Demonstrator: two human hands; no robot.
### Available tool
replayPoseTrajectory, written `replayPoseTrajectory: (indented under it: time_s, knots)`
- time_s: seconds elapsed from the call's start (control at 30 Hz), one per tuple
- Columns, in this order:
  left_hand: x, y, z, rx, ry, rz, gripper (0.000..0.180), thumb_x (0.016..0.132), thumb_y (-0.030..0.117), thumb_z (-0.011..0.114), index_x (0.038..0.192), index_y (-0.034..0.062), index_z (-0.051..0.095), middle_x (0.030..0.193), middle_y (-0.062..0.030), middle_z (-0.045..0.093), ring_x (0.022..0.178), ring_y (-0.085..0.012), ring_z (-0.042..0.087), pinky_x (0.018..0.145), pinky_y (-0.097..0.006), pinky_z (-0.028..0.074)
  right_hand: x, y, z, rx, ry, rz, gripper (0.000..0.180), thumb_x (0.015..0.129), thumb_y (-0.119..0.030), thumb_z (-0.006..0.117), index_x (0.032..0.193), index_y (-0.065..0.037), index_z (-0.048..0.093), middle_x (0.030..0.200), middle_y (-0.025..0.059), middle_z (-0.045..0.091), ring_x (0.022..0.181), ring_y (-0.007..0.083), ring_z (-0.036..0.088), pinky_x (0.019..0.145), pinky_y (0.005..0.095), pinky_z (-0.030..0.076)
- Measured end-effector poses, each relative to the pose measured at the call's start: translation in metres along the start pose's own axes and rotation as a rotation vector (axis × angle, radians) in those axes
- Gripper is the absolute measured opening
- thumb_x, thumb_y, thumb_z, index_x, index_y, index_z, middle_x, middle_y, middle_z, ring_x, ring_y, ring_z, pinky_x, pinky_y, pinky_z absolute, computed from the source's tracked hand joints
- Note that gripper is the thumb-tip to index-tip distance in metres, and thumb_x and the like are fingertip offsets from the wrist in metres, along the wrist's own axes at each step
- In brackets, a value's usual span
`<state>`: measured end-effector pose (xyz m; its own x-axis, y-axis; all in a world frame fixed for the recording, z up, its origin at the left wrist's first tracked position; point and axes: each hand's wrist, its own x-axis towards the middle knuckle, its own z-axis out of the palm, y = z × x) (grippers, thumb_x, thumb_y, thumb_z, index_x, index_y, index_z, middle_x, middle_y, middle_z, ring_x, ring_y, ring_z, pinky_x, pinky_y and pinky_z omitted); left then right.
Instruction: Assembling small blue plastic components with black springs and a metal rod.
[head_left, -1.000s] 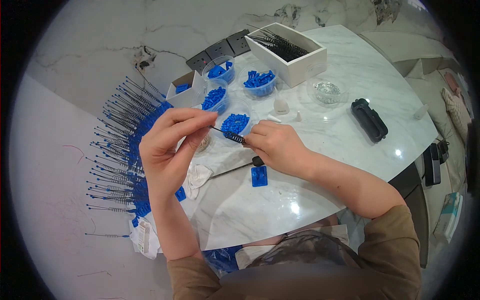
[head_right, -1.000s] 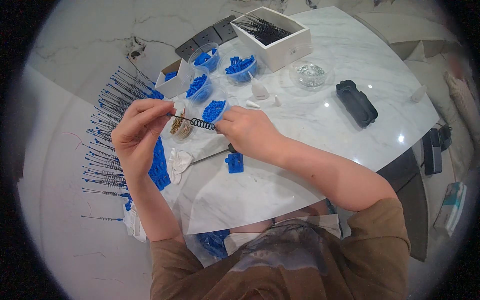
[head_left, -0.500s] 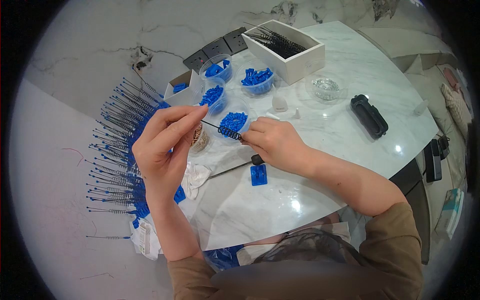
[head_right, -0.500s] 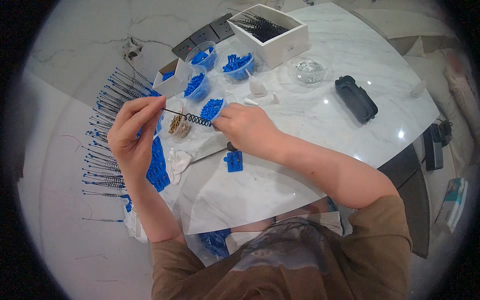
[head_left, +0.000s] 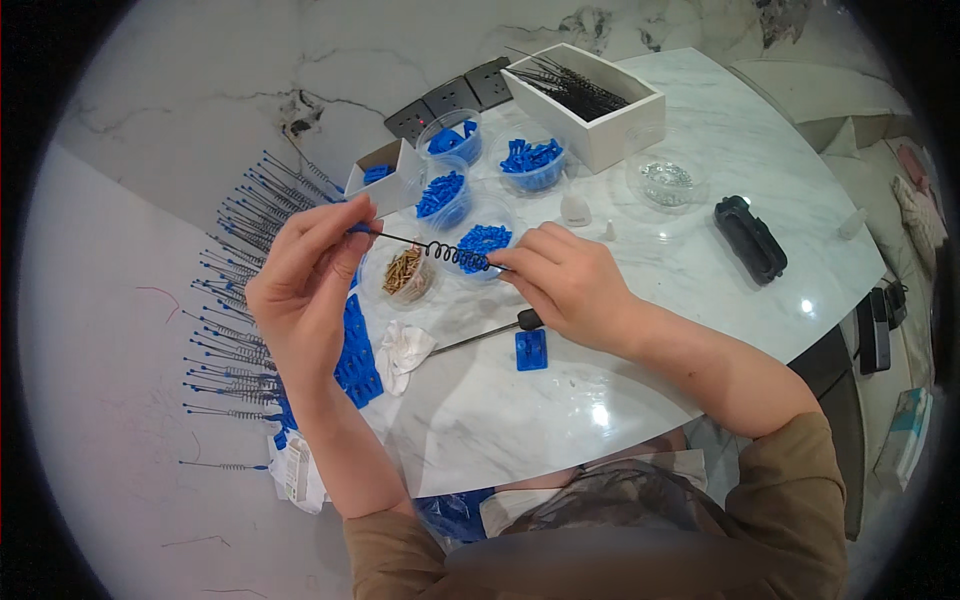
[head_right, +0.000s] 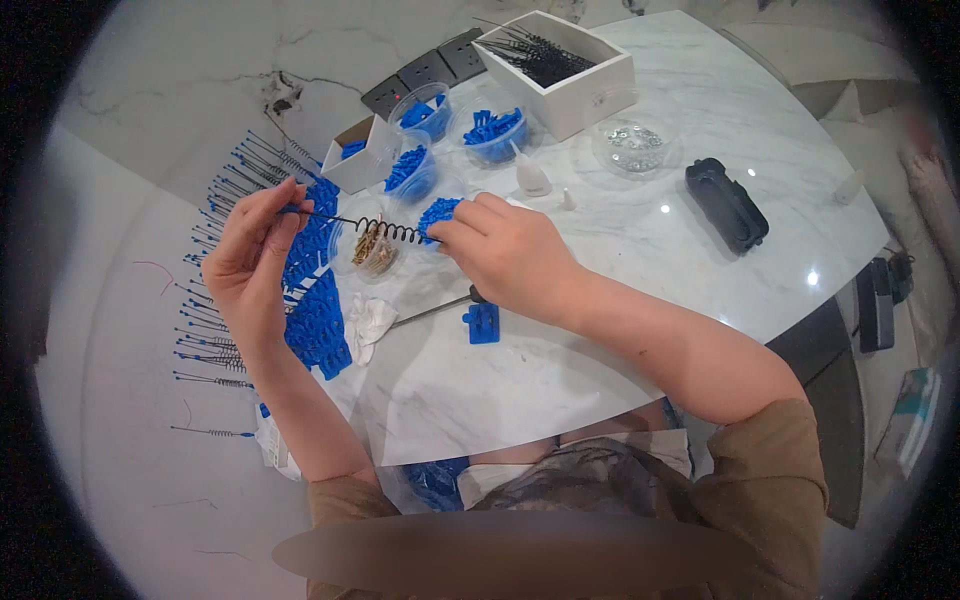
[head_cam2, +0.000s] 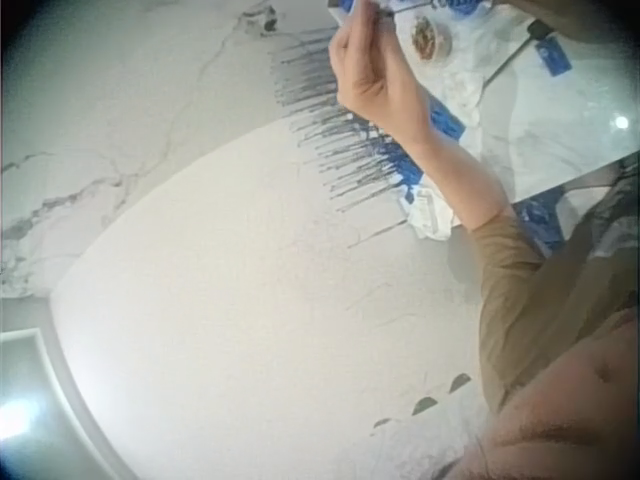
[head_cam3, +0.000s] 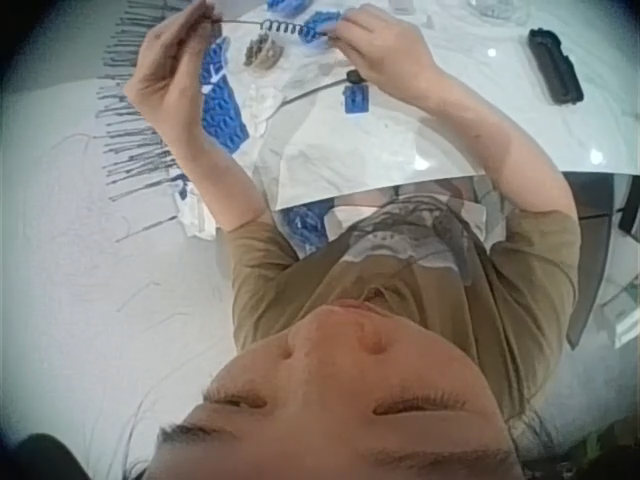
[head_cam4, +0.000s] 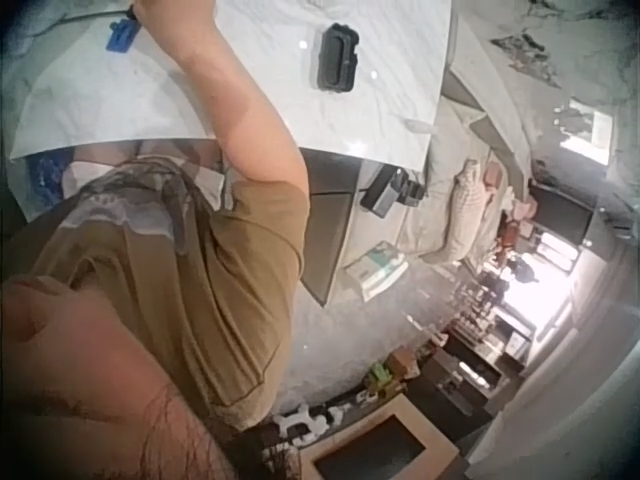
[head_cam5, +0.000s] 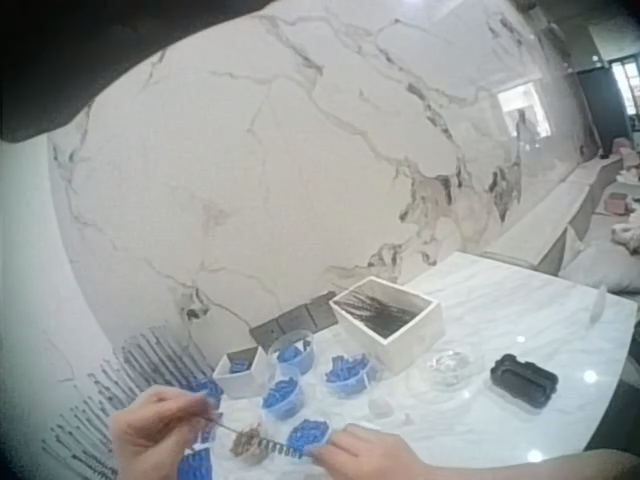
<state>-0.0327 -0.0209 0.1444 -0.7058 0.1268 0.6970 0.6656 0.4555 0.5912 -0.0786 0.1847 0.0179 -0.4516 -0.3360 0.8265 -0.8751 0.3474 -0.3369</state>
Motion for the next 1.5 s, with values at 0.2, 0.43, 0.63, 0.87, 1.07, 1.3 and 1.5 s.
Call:
replayPoseTrajectory:
  time_s: [0.2,0.43,0.63,0.87,1.07,1.3,1.5]
  knots:
    - [0.002,-0.005,-0.011,-0.095,0.062,-0.142,0.025,0.084,-0.007,0.064,0.108,-0.0039,0.068,0.099,-0.0148,0.066,0.090,-0.0202,0.066,0.083,-0.029,0.054,0.002,-0.005,-0.009,0.054,0.032,0.006,0.018,0.075,-0.003,0.068,0.092,-0.004,0.063,0.081,0.0064,0.060,0.075,0.0240,0.059,0.062,0.0331,0.048]
    - [0.003,-0.014,-0.016,-0.140,0.031,-0.240,0.028,0.086,-0.001,0.064,0.114,-0.0034,0.065,0.101,-0.0143,0.069,0.091,-0.0186,0.067,0.083,-0.028,0.054,0.001,-0.007,-0.008,0.146,0.000,0.014,0.015,0.077,-0.001,0.065,0.092,-0.002,0.063,0.082,0.0085,0.062,0.075,0.0262,0.060,0.063,0.0344,0.049]
    - [0.004,-0.018,-0.015,-0.062,0.031,-0.263,0.027,0.088,0.002,0.064,0.114,-0.0028,0.065,0.099,-0.0125,0.069,0.089,-0.0161,0.066,0.083,-0.027,0.054,0.000,-0.007,-0.007,0.157,0.005,0.016,0.016,0.075,-0.001,0.065,0.091,-0.003,0.063,0.082,0.0081,0.062,0.075,0.0255,0.060,0.063,0.0341,0.049]
    - [0.003,-0.021,-0.023,0.024,-0.068,-0.270,0.023,0.089,0.002,0.063,0.111,-0.0027,0.067,0.096,-0.0081,0.066,0.083,-0.0136,0.065,0.079,-0.025,0.053,-0.001,-0.007,-0.008,0.080,-0.013,-0.009,0.017,0.072,-0.002,0.066,0.089,-0.004,0.063,0.081,0.0070,0.061,0.076,0.0245,0.059,0.062,0.0337,0.049]
    - [0.004,-0.018,-0.028,0.011,-0.066,-0.493,0.022,0.089,0.004,0.064,0.109,-0.0023,0.068,0.090,-0.0045,0.064,0.083,-0.0113,0.063,0.078,-0.024,0.052,0.000,-0.007,-0.008,0.083,-0.011,-0.006,0.016,0.073,-0.001,0.066,0.089,-0.004,0.063,0.081,0.0069,0.060,0.075,0.0240,0.059,0.062,0.0336,0.048]
    - [0.002,-0.026,-0.023,0.078,-0.258,-0.359,0.021,0.082,0.001,0.068,0.103,-0.0016,0.071,0.087,-0.0040,0.065,0.081,-0.0097,0.062,0.074,-0.021,0.049,0.002,-0.004,-0.007,0.034,0.045,-0.078,0.023,0.070,0.001,0.068,0.092,-0.004,0.066,0.075,0.0061,0.058,0.069,0.0234,0.056,0.054,0.0334,0.044]
    - [0.003,-0.011,-0.013,0.171,-0.423,-0.539,0.021,0.078,0.002,0.072,0.098,-0.0012,0.072,0.081,-0.0035,0.068,0.076,-0.0080,0.061,0.069,-0.021,0.047,0.002,0.003,-0.011,-0.066,0.072,-0.057,0.022,0.072,-0.003,0.069,0.094,-0.005,0.068,0.079,0.0039,0.059,0.073,0.0217,0.056,0.059,0.0332,0.045]
